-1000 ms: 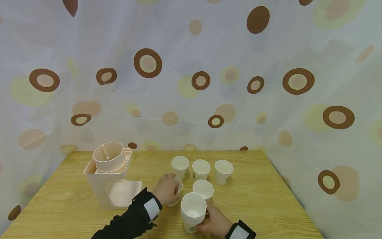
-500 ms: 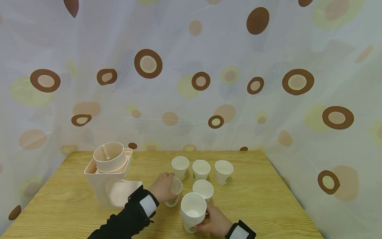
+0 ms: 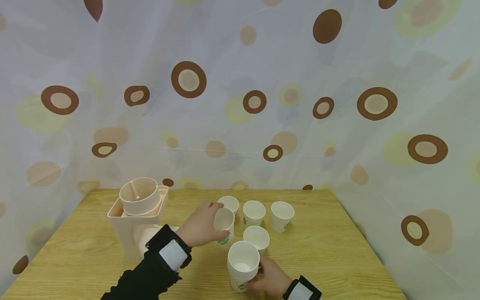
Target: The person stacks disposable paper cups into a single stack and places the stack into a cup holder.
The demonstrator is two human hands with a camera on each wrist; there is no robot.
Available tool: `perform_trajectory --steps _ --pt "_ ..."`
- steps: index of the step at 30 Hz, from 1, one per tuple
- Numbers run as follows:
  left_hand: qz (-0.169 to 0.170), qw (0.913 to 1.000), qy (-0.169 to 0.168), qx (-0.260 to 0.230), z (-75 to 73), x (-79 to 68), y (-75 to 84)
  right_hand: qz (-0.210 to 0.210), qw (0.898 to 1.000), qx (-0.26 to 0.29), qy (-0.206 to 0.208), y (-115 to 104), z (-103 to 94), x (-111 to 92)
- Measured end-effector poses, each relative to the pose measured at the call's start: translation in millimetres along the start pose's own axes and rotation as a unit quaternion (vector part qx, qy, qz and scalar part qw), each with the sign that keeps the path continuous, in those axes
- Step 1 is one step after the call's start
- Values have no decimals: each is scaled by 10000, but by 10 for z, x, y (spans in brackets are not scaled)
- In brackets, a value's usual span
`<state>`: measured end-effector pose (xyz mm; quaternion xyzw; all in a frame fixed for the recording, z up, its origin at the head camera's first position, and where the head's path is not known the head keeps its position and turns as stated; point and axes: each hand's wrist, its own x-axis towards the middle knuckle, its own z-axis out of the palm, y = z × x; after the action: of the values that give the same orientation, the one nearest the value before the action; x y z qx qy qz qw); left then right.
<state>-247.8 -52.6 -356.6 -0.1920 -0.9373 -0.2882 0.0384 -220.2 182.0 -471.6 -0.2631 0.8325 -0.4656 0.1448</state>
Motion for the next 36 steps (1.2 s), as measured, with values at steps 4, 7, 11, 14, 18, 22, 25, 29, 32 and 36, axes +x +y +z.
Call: perform_trajectory --steps 4,7,11,14,18,22,25,29,32,36 --pt "154 9998 134 -15 -119 -43 145 -63 10000 58 -15 -5 5 13" --pt "232 9996 178 -34 -188 -74 260 -82 9998 157 -50 -14 2 15" --pt "429 9990 141 -39 -228 -98 395 -67 9995 306 -99 -33 -11 8" --pt "580 9983 37 -61 -224 -114 468 -71 9994 321 -101 -38 -13 2" --pt "673 9977 -92 -85 -201 -125 526 -56 9995 287 -102 -23 -9 1" --pt "758 9969 -172 -98 -166 -124 556 8 9995 286 -138 -8 -8 5" --pt "795 9964 -273 -56 -123 -119 562 37 9994 294 -158 -3 -10 5" --pt "767 9959 -482 -32 -58 -119 561 63 9993 337 -177 -10 -14 2" --pt "759 9953 -598 -58 -17 -124 563 9 9992 336 -196 -17 -17 2" --pt "788 9945 -688 -32 25 -129 576 -109 9992 318 -228 -19 -22 0"
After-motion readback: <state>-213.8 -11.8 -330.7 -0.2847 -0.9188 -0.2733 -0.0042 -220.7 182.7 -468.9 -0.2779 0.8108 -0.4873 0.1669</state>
